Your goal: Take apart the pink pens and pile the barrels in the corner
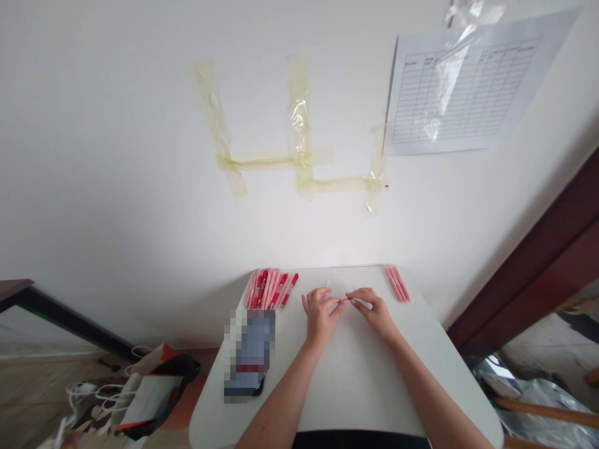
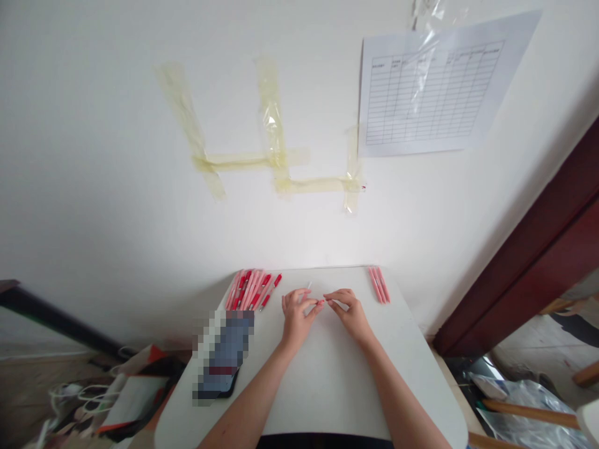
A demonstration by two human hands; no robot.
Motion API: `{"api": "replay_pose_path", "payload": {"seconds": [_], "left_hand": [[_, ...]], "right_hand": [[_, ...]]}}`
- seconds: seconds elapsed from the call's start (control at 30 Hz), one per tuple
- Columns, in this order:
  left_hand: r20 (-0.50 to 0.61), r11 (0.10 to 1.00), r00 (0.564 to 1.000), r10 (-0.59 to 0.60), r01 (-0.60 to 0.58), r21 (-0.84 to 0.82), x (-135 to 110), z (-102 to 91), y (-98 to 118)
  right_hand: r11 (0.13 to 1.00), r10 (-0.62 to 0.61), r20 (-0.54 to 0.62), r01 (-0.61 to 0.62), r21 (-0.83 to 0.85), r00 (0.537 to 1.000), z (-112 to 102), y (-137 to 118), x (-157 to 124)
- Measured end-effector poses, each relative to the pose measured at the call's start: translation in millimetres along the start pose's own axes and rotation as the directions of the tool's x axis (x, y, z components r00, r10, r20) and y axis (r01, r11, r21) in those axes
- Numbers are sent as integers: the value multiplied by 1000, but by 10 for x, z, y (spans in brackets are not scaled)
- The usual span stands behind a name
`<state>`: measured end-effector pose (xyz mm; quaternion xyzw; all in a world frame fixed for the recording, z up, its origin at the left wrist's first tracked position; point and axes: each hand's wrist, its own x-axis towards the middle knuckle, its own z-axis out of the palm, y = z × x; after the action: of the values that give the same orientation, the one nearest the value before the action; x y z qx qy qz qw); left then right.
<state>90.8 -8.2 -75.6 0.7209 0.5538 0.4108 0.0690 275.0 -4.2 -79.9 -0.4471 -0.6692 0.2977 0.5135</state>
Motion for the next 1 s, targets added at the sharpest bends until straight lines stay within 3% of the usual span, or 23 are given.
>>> {"api": "replay_pose_path", "payload": {"seconds": [0.43,0.77,1.0], "left_hand": [[59,999,997,-45,44,29,0,-39,48],[-12,983,993,-120,120,140,12,-73,-53],[-68,941,981,-180,192,280,20,-109,-66]], "right_hand": [[998,15,34,-13,-55,999,2,-42,11],[992,123,-106,-120,33,987,-169,45,30],[995,84,-248,-96,-34,965,-215,144,49]]}}
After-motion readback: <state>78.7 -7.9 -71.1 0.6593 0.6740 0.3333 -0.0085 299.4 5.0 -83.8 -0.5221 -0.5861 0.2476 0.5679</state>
